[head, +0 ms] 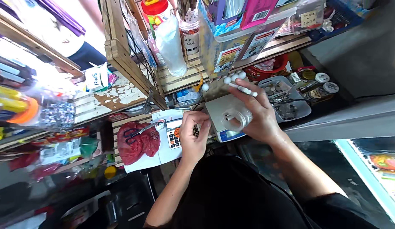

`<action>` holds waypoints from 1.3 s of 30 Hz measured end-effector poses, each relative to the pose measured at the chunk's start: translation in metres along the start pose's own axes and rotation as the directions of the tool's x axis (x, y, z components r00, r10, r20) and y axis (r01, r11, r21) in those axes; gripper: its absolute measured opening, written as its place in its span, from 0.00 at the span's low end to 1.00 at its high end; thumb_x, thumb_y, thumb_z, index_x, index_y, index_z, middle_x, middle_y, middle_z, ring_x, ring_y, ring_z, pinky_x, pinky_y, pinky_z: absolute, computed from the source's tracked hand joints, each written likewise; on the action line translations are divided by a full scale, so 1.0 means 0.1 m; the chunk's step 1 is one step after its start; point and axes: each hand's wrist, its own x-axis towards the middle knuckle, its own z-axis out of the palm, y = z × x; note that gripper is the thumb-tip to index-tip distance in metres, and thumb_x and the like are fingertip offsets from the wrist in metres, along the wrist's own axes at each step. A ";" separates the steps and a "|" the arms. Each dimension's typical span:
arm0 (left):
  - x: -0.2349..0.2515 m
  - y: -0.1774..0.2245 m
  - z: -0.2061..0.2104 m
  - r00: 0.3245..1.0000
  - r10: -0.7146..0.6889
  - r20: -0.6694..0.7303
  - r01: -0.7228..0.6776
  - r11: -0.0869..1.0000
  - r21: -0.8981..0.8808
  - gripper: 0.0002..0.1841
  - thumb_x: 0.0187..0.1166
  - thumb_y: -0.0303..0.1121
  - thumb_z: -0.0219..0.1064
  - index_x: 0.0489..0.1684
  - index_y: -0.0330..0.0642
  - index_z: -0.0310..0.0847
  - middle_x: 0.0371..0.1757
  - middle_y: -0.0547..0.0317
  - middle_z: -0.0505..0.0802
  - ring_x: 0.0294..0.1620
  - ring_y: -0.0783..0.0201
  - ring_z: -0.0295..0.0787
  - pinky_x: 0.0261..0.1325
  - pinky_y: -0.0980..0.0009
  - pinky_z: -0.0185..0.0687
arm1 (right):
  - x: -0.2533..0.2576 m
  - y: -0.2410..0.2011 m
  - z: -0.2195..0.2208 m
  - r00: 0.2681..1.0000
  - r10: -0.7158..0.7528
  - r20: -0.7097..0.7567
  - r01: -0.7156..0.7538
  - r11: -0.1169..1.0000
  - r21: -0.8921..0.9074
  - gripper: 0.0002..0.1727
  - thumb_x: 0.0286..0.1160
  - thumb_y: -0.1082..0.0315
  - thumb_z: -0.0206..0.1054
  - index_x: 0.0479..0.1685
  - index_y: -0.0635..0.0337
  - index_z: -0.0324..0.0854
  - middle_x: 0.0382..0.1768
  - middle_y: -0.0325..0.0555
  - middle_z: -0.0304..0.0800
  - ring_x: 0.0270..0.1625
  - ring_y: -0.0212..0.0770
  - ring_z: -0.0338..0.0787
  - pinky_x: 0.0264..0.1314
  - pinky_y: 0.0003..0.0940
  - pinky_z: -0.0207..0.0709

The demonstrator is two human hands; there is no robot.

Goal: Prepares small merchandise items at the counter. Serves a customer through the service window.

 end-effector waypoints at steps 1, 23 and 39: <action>0.01 0.03 0.00 0.994 0.106 0.024 -0.108 0.992 0.065 0.04 0.80 0.26 0.69 0.46 0.40 0.86 0.51 0.59 0.87 0.55 0.68 0.86 0.58 0.71 0.87 | 0.01 0.04 0.00 1.000 -0.017 0.024 0.018 0.999 -0.044 0.39 0.58 0.66 0.80 0.78 0.59 0.76 0.82 0.55 0.72 0.80 0.51 0.75 0.79 0.51 0.72; 0.02 -0.40 -0.04 0.581 -0.660 0.477 0.799 0.573 -0.181 0.15 0.90 0.28 0.54 0.65 0.34 0.82 0.38 0.58 0.91 0.27 0.74 0.84 0.34 0.80 0.83 | -0.10 0.58 0.04 0.537 0.313 0.783 -0.600 0.795 0.093 0.32 0.47 0.44 0.85 0.49 0.55 0.90 0.52 0.40 0.89 0.54 0.35 0.87 0.57 0.42 0.83; 0.40 0.09 -0.26 0.970 -0.020 0.241 -0.110 0.852 0.512 0.07 0.81 0.34 0.72 0.47 0.43 0.91 0.44 0.58 0.92 0.43 0.66 0.89 0.48 0.66 0.88 | -0.52 0.54 0.50 0.806 0.269 0.527 -0.571 0.586 0.575 0.50 0.51 0.45 0.83 0.82 0.52 0.72 0.76 0.44 0.76 0.69 0.38 0.84 0.68 0.38 0.84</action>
